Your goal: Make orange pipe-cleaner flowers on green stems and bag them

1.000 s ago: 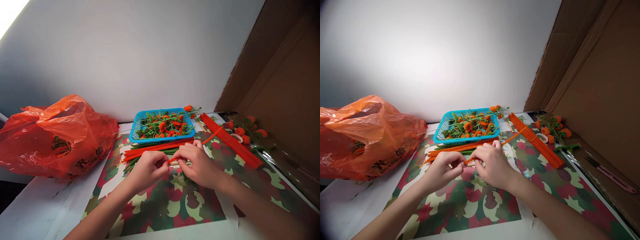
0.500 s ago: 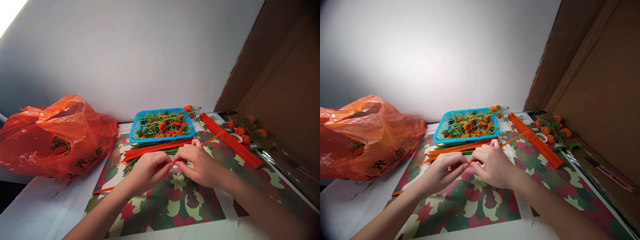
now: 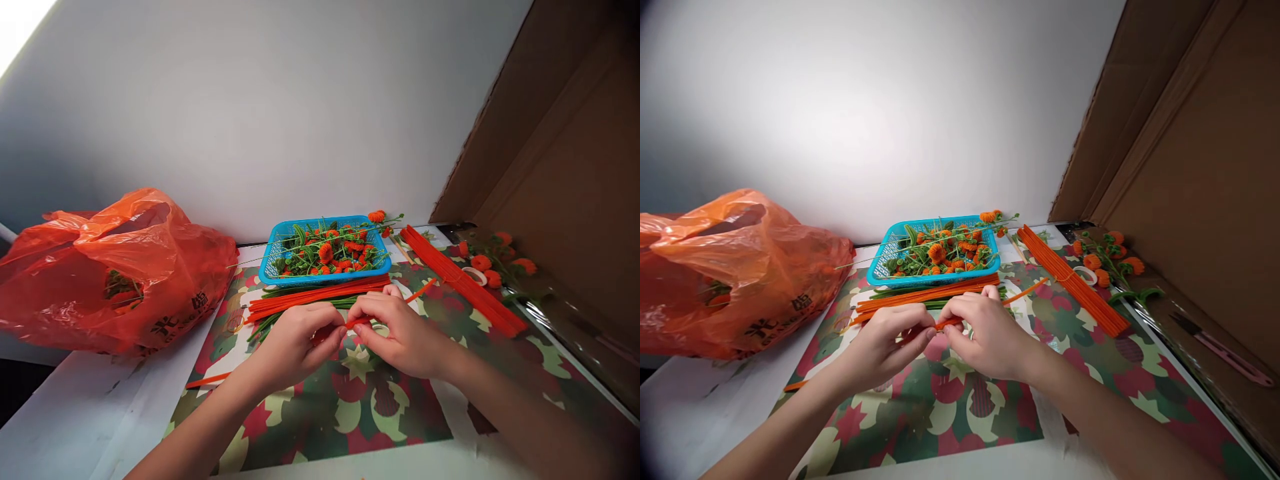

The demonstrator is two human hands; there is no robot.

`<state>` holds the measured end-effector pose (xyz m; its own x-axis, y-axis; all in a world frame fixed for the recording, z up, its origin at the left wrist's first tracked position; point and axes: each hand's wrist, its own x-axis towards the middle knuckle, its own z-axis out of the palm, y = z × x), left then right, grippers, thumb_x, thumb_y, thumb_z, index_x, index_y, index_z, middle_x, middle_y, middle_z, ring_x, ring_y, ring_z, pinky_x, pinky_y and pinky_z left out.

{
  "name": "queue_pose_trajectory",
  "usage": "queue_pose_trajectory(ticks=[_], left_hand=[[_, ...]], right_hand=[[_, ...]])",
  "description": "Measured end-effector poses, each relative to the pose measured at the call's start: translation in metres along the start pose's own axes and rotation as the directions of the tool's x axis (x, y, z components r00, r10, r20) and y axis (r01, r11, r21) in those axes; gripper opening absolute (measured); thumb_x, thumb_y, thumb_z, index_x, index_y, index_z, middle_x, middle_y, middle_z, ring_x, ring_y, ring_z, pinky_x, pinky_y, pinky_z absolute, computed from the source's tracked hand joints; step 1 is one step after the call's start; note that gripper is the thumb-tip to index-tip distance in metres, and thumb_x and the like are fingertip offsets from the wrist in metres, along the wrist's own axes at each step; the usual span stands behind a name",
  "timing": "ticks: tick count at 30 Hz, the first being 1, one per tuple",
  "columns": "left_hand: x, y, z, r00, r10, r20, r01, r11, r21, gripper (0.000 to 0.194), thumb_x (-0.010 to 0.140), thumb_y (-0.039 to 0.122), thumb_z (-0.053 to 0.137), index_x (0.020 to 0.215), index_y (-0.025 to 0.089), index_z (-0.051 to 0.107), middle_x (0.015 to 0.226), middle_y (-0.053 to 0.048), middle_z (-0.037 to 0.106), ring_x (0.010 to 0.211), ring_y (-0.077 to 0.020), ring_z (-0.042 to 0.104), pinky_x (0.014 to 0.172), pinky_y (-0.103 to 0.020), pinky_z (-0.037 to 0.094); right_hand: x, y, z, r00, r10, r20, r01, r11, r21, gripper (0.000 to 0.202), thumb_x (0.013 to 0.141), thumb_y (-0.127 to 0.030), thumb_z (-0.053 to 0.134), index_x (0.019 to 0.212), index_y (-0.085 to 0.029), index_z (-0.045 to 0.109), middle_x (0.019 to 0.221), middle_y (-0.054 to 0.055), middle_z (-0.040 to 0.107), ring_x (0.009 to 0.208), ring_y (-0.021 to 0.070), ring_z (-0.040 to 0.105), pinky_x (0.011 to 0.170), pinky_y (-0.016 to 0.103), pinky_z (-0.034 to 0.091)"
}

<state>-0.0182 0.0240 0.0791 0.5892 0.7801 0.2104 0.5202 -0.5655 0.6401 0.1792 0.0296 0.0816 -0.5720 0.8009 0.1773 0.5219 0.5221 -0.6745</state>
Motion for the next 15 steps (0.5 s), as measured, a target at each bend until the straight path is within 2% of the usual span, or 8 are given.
queue_pose_trajectory(ticks=[3, 6, 11, 15], left_hand=[[0.000, -0.001, 0.002, 1.000, -0.001, -0.021, 0.000, 0.999, -0.035, 0.019, 0.087, 0.016, 0.046, 0.069, 0.017, 0.053, 0.062, 0.003, 0.050, 0.054, -0.0074, 0.037, 0.052, -0.019, 0.029], [0.000, -0.001, 0.004, 0.997, -0.072, -0.004, 0.071, 0.988, -0.139, 0.023, 0.088, 0.019, 0.046, 0.066, 0.016, 0.053, 0.060, 0.003, 0.049, 0.054, -0.0072, 0.037, 0.052, -0.019, 0.029], [0.001, -0.003, 0.009, 0.976, -0.213, 0.053, 0.217, 0.894, -0.392, 0.029, 0.088, 0.030, 0.049, 0.064, 0.014, 0.054, 0.058, 0.003, 0.048, 0.054, -0.0077, 0.037, 0.051, -0.019, 0.030], [0.003, -0.005, 0.012, 0.966, -0.250, 0.065, 0.249, 0.836, -0.489, 0.028, 0.087, 0.032, 0.052, 0.064, 0.014, 0.052, 0.058, 0.005, 0.045, 0.051, -0.0060, 0.034, 0.048, -0.018, 0.028]], right_hand=[[0.000, -0.001, 0.001, 1.000, 0.004, 0.000, -0.004, 1.000, 0.000, 0.015, 0.086, -0.012, 0.047, 0.079, -0.021, 0.058, 0.076, -0.002, 0.063, 0.069, 0.0129, 0.051, 0.076, 0.033, 0.028], [-0.001, -0.002, 0.001, 1.000, 0.007, -0.004, -0.007, 1.000, 0.005, 0.016, 0.086, -0.011, 0.047, 0.077, -0.020, 0.057, 0.075, -0.002, 0.062, 0.069, 0.0127, 0.050, 0.076, 0.033, 0.028], [-0.002, -0.003, 0.001, 1.000, 0.027, -0.016, -0.026, 0.998, 0.060, 0.018, 0.087, -0.013, 0.046, 0.076, -0.021, 0.058, 0.076, -0.002, 0.064, 0.072, 0.0136, 0.052, 0.079, 0.034, 0.027], [0.002, -0.003, 0.002, 0.996, 0.087, -0.025, -0.083, 0.990, 0.115, 0.017, 0.085, -0.013, 0.048, 0.075, -0.022, 0.059, 0.076, -0.004, 0.064, 0.073, 0.0133, 0.052, 0.079, 0.034, 0.028]])
